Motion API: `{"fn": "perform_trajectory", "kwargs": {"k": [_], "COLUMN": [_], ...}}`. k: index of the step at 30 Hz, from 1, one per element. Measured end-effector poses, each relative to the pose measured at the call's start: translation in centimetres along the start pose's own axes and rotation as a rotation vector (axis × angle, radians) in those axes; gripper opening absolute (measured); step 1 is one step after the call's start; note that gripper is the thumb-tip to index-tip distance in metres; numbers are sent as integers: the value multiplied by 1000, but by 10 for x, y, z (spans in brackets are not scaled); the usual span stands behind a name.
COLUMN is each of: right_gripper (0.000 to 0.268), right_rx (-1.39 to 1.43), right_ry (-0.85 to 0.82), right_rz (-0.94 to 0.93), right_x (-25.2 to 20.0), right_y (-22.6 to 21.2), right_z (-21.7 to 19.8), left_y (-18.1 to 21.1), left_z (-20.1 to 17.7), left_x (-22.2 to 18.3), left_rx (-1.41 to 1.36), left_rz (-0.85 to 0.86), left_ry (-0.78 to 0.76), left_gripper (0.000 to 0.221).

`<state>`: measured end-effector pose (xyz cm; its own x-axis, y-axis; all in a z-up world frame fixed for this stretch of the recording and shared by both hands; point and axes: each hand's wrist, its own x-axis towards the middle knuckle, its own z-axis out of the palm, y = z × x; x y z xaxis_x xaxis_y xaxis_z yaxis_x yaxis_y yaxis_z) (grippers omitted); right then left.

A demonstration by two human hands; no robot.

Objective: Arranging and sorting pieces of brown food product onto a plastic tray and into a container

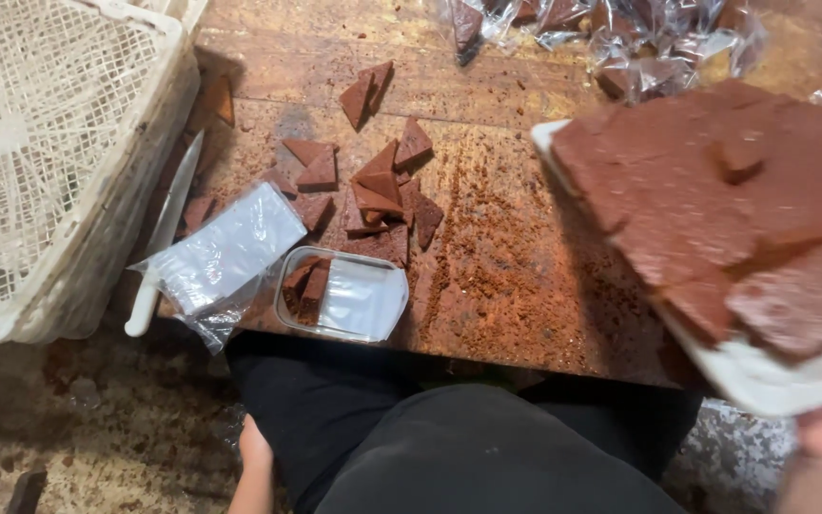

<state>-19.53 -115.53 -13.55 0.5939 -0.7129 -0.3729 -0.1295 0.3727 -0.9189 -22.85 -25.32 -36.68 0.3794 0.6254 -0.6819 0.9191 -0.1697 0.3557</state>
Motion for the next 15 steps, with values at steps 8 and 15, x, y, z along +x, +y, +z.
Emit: {"fn": "perform_trajectory", "kwargs": {"k": [8,15], "right_gripper": [27,25], "right_rx": [152,190], "right_ry": [-287,-313], "right_rz": [-113,-53], "right_x": [-208,-223], "right_y": [21,100], "right_z": [255,289], "left_y": [33,13], "left_z": [-3,2], "left_x": [-49,-26], "left_rx": [-215,-302], "left_rz": [-76,64], "left_ry": [15,181], "left_gripper": [75,67]}}
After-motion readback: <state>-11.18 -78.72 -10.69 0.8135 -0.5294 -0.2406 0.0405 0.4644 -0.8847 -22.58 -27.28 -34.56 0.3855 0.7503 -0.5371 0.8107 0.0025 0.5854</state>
